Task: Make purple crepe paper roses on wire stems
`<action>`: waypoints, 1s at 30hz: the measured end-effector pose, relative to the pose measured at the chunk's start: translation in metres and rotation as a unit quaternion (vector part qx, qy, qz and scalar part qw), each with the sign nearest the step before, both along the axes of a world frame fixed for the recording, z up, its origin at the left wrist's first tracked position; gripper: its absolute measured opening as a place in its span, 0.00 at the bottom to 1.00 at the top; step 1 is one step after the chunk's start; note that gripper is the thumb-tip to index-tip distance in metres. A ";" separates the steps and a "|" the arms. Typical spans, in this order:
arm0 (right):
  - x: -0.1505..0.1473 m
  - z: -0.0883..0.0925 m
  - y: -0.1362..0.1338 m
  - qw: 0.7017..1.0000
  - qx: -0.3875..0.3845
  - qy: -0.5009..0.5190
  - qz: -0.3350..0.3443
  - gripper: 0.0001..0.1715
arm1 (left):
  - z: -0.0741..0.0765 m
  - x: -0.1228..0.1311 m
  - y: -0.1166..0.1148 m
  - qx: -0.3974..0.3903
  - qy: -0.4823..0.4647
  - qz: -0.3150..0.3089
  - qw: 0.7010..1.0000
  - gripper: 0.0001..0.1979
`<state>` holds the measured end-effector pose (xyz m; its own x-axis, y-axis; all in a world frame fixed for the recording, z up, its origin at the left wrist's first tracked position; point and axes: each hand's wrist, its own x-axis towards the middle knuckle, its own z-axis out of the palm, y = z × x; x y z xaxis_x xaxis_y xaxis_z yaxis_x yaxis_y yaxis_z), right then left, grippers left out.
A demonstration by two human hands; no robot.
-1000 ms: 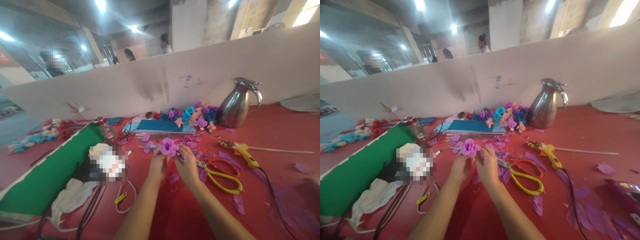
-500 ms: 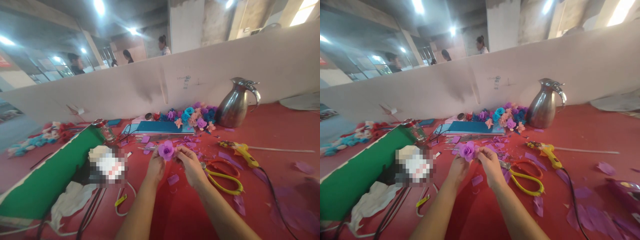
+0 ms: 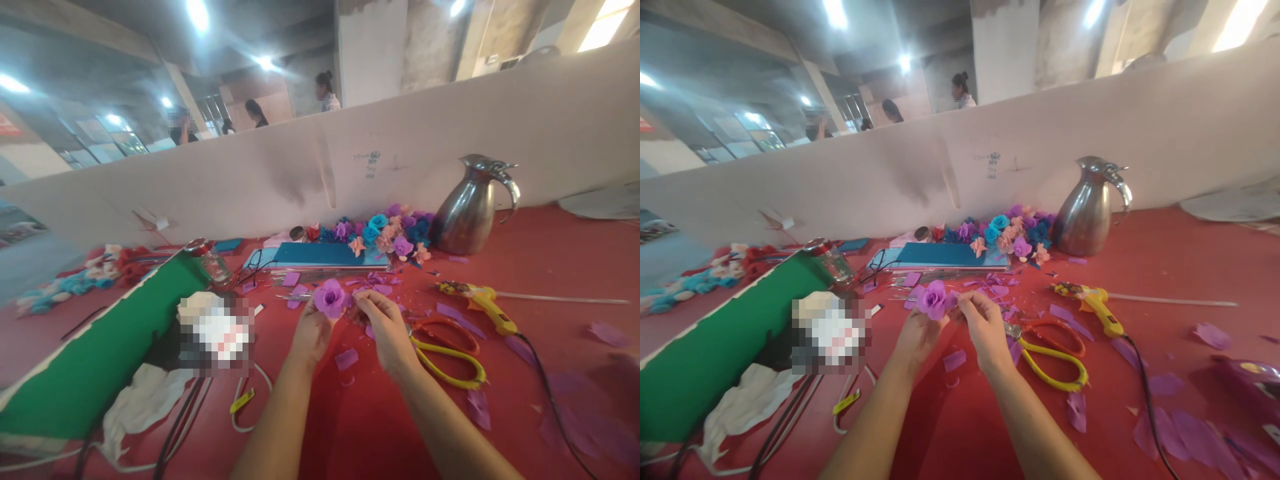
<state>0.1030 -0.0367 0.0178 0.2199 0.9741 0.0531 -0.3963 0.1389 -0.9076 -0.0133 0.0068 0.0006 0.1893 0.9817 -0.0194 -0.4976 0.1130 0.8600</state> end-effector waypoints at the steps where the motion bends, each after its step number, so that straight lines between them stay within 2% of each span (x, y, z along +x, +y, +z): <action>1: 0.000 0.000 0.000 1.000 -0.001 0.000 -0.007 0.15 | 0.001 0.000 0.000 -0.007 -0.011 -0.006 1.000 0.09; 4: 0.000 -0.004 0.002 0.999 -0.021 0.012 -0.024 0.15 | 0.001 0.002 -0.001 -0.032 -0.033 -0.013 0.999 0.09; 6: -0.001 -0.007 0.004 0.999 -0.041 0.026 -0.011 0.16 | 0.000 0.003 -0.001 -0.040 -0.038 -0.016 0.998 0.10; 9: -0.002 -0.010 0.006 0.997 -0.046 0.056 0.031 0.15 | -0.004 0.003 0.000 -0.045 -0.037 -0.051 0.997 0.09; 12: -0.004 -0.011 0.008 0.995 -0.046 0.081 0.035 0.13 | -0.009 0.003 0.001 -0.059 -0.053 -0.090 0.993 0.09; 17: -0.004 -0.014 0.011 0.987 -0.083 0.133 0.032 0.10 | -0.013 0.000 0.002 -0.112 -0.050 -0.077 0.989 0.12; 22: 0.000 -0.022 0.015 0.985 -0.125 0.111 -0.033 0.10 | -0.016 -0.003 0.002 -0.160 -0.046 -0.051 0.985 0.15; 30: 0.008 -0.031 0.019 0.984 -0.098 0.110 -0.102 0.11 | -0.014 -0.004 0.003 -0.171 -0.030 -0.031 0.984 0.13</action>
<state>0.1106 -0.0175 -0.0128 0.3974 0.8953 -0.2015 -0.5686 0.0679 -0.8198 -0.0171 0.0097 -0.0135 0.2598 0.9058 -0.3346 -0.5288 0.4234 0.7356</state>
